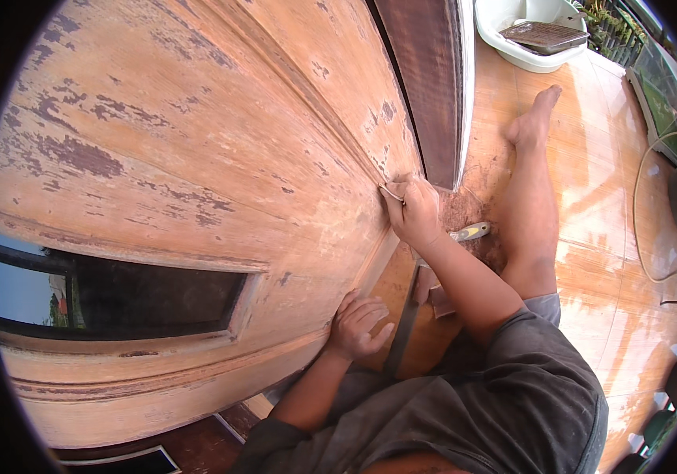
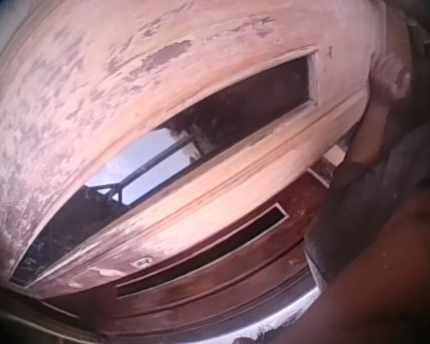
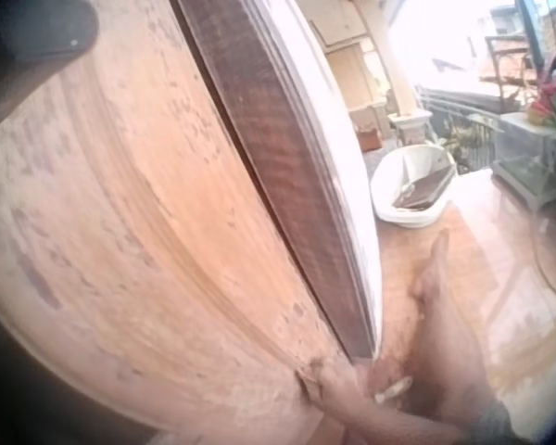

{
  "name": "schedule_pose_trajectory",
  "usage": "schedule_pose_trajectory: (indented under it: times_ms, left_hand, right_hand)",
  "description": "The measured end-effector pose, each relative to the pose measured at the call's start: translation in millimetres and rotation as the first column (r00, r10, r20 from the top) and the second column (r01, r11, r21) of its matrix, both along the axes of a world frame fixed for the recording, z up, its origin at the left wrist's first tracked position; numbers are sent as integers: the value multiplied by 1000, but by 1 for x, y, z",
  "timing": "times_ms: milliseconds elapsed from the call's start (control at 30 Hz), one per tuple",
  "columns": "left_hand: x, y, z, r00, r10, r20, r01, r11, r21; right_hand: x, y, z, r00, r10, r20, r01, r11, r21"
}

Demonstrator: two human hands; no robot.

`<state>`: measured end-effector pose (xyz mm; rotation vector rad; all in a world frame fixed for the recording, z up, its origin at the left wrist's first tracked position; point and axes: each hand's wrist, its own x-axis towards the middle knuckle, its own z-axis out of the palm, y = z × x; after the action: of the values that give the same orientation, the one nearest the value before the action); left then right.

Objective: The person sits on the floor and sands a wooden door with a sanding block. They move the block back and forth along the door's surface, focusing on the area around a rectangular glass panel.

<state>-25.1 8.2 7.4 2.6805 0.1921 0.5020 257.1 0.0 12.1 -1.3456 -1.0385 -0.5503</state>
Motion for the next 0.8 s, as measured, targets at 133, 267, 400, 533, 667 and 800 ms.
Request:
schedule_pose_trajectory:
  times_ms: [133, 267, 400, 533, 667, 800]
  left_hand:
    - [1, 0, -1, 1000, -8, -18, 8, 1000, 1]
    - [0, -1, -1, 1000, 9, -8, -9, 1000, -3]
    - [1, -1, 0, 1000, -2, -17, 2, 1000, -7]
    - [1, -2, -1, 1000, -1, -28, 1, 1000, -6]
    - [2, -1, -2, 1000, 11, 3, -11, 1000, 10]
    - [0, -1, -2, 1000, -2, -21, 3, 1000, 16]
  right_hand:
    - [3, 9, -1, 1000, 9, -7, -9, 997, 78]
    - [-7, -2, -5, 996, -49, -73, 49, 999, 1]
    - [-3, -3, -3, 988, 18, -151, -28, 998, -61]
    - [6, -2, -1, 965, 20, -260, -54, 991, -124]
    - [-1, -12, 2, 880, -46, -472, -92, 960, -265]
    - [-2, -5, 19, 878, 62, -476, -128, 986, -108]
